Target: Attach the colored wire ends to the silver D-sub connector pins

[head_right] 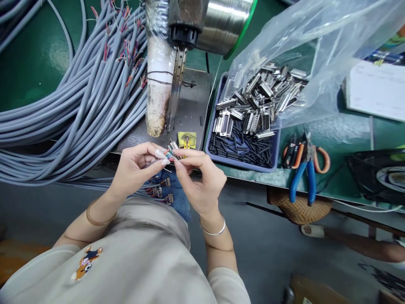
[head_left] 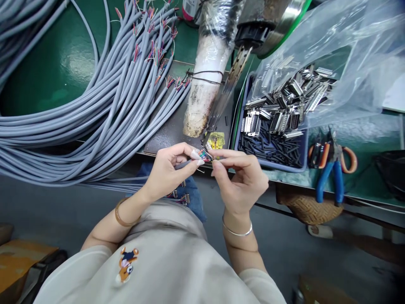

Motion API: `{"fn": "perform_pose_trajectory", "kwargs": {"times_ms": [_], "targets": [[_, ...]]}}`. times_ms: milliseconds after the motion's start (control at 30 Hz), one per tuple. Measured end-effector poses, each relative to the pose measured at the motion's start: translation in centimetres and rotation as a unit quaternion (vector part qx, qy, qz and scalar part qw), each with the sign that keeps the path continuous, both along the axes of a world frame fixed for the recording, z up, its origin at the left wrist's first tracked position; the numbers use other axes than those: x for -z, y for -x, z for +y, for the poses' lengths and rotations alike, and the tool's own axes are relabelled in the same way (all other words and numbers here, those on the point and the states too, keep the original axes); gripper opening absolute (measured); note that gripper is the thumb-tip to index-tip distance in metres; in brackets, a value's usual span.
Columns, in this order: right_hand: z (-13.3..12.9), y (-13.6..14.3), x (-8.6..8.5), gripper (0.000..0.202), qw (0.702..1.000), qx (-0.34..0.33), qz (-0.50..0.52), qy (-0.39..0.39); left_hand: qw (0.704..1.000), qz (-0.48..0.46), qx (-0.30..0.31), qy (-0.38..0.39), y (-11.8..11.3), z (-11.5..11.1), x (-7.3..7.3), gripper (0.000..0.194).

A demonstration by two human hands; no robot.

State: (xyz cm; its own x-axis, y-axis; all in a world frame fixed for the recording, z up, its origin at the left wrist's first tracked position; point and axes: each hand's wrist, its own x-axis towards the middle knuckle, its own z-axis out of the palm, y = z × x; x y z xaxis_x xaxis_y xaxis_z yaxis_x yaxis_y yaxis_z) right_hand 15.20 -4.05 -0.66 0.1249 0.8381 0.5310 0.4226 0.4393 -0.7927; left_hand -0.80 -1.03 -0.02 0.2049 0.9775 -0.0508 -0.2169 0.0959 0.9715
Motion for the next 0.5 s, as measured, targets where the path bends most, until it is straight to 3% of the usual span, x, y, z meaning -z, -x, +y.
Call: {"fn": "perform_pose_trajectory", "kwargs": {"times_ms": [100,233,400,500], "targets": [[-0.2,-0.1,-0.2,0.012,0.999,-0.003,0.026,0.019,1.0,0.01,-0.006,-0.014,-0.1,-0.4,0.1,0.016],[-0.2,-0.4,0.1,0.01,0.994,0.069,0.083,-0.009,1.0,0.011,-0.022,0.008,0.1,-0.5,0.2,0.015],[-0.3,-0.2,0.7,0.016,0.997,0.027,-0.064,-0.029,0.999,-0.014,-0.025,0.031,0.2,-0.3,-0.1,0.015],[-0.4,0.3,1.0,0.02,0.99,0.036,-0.116,-0.071,0.999,-0.007,-0.047,0.018,0.0,0.0,-0.4,0.014]]}}
